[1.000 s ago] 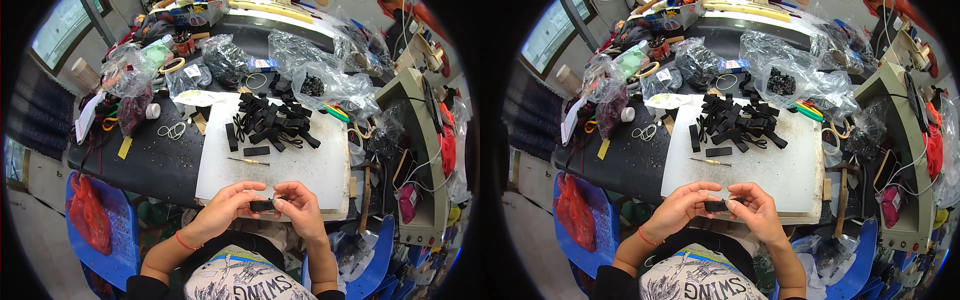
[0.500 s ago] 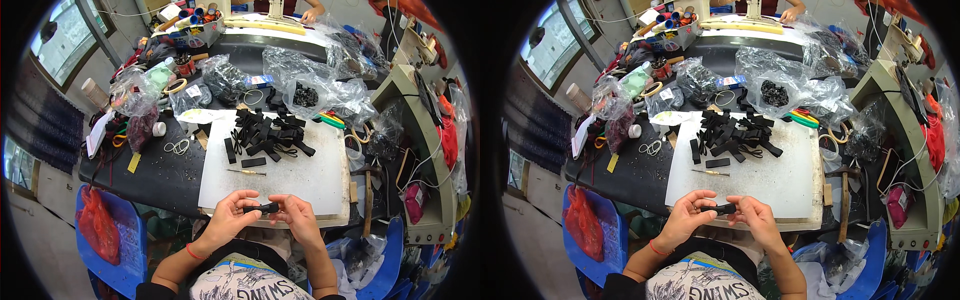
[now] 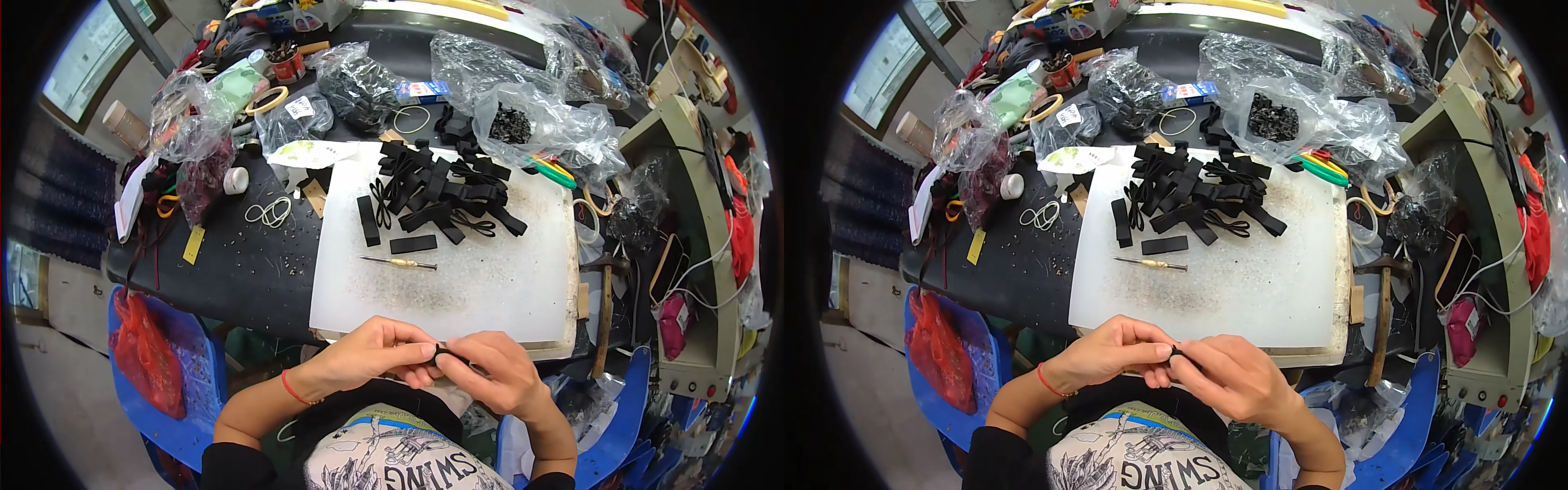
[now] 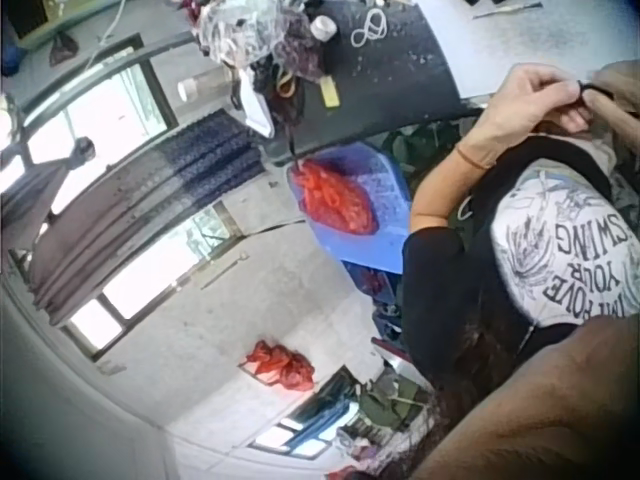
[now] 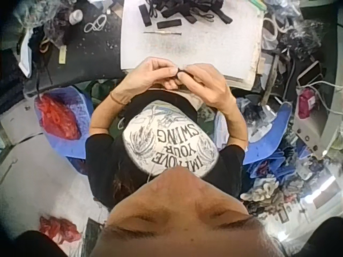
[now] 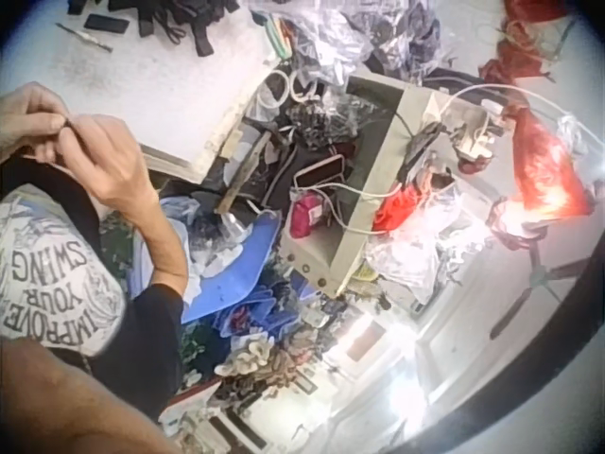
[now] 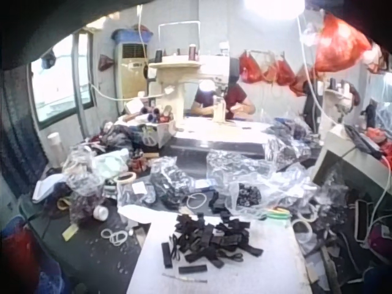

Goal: The person cuts small black fabric strips into shorter pieces using scissors. They pick up a strip, fold it, cut it, and place the cut pieces on the table. The process is repeated for multiple strips.

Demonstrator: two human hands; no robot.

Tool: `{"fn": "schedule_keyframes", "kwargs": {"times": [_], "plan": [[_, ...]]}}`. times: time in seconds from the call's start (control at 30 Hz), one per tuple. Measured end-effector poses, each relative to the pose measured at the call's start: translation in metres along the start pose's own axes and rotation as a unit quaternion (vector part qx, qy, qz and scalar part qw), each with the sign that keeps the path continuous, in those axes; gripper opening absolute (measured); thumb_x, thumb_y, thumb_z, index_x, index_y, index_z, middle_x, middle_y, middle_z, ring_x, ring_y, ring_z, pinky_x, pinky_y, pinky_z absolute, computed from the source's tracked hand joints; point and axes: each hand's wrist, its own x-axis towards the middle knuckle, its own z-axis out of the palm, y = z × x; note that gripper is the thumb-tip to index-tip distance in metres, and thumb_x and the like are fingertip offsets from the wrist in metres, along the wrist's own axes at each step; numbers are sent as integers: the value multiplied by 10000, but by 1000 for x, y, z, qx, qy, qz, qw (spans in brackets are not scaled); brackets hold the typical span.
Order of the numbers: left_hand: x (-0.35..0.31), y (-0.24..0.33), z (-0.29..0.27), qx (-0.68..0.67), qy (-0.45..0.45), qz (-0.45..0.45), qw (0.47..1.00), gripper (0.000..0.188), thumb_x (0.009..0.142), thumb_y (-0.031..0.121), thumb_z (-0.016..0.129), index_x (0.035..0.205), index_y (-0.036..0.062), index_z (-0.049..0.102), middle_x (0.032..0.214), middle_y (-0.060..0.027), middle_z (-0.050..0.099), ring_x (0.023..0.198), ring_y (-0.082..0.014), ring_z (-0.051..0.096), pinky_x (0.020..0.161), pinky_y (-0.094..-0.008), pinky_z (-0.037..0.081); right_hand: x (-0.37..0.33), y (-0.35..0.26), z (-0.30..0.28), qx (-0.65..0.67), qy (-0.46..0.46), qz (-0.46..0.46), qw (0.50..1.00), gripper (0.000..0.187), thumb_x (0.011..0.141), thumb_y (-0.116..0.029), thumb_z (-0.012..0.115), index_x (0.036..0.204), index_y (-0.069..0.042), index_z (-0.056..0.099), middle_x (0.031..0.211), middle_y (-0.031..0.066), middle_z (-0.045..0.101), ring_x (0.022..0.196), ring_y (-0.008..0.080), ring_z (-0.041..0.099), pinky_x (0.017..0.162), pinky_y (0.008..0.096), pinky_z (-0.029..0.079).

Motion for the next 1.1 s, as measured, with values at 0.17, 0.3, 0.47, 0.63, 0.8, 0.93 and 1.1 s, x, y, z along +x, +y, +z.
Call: {"fn": "schedule_keyframes", "kwargs": {"times": [0.17, 0.3, 0.47, 0.63, 0.8, 0.93, 1.1], "plan": [[0, -5, 16, 212, 185, 180, 943, 238, 916, 29, 550, 1124, -83, 582, 920, -136, 664, 815, -130, 659, 746, -242, 559, -10, -2, 14, 177, 55, 223, 957, 343, 722, -34, 719, 1056, -6, 649, 1045, 148, 610, 808, 224, 630, 708, 292, 515], [0, -10, 17, 212, 208, 202, 933, 253, 903, -3, 553, 1138, -95, 570, 974, -157, 651, 881, -165, 659, 798, -244, 558, -5, 0, 34, 248, 71, 389, 884, 279, 761, -47, 722, 1027, -3, 648, 891, 108, 658, 719, 132, 623, 659, 252, 506], [0, -13, 8, 149, 188, 222, 945, 251, 907, -7, 545, 1140, -97, 567, 1023, -172, 635, 888, -172, 656, 794, -250, 560, 1, 0, 44, 283, 109, 411, 859, 221, 774, -47, 708, 982, -2, 650, 834, 96, 666, 700, 137, 637, 633, 255, 505], [7, -11, 5, 173, 212, 184, 944, 212, 901, -6, 551, 1094, -94, 564, 966, -147, 640, 821, -145, 651, 739, -247, 564, 2, 5, 45, 257, 78, 418, 868, 192, 795, -78, 687, 969, -8, 646, 836, 105, 661, 696, 149, 640, 625, 265, 509], [17, -12, 9, 184, 219, 200, 937, 152, 891, -23, 542, 1019, -101, 564, 898, -146, 653, 752, -149, 662, 671, -244, 569, 7, 5, 40, 255, 59, 427, 865, 198, 812, -117, 681, 963, -1, 626, 788, 77, 635, 657, 120, 595, 598, 258, 488], [24, -12, 10, 176, 218, 194, 940, 147, 892, -29, 536, 1016, -105, 560, 904, -151, 650, 765, -158, 663, 679, -250, 573, -3, 8, 44, 266, 86, 416, 865, 200, 820, -113, 674, 976, 0, 621, 796, 74, 629, 659, 114, 594, 585, 249, 485], [25, -9, 9, 170, 200, 187, 947, 191, 894, -30, 535, 1065, -108, 565, 929, -162, 649, 791, -166, 662, 726, -253, 571, -9, 11, 52, 256, 130, 377, 881, 184, 830, -117, 655, 964, -3, 597, 820, 89, 603, 609, 135, 565, 548, 265, 459]]}}
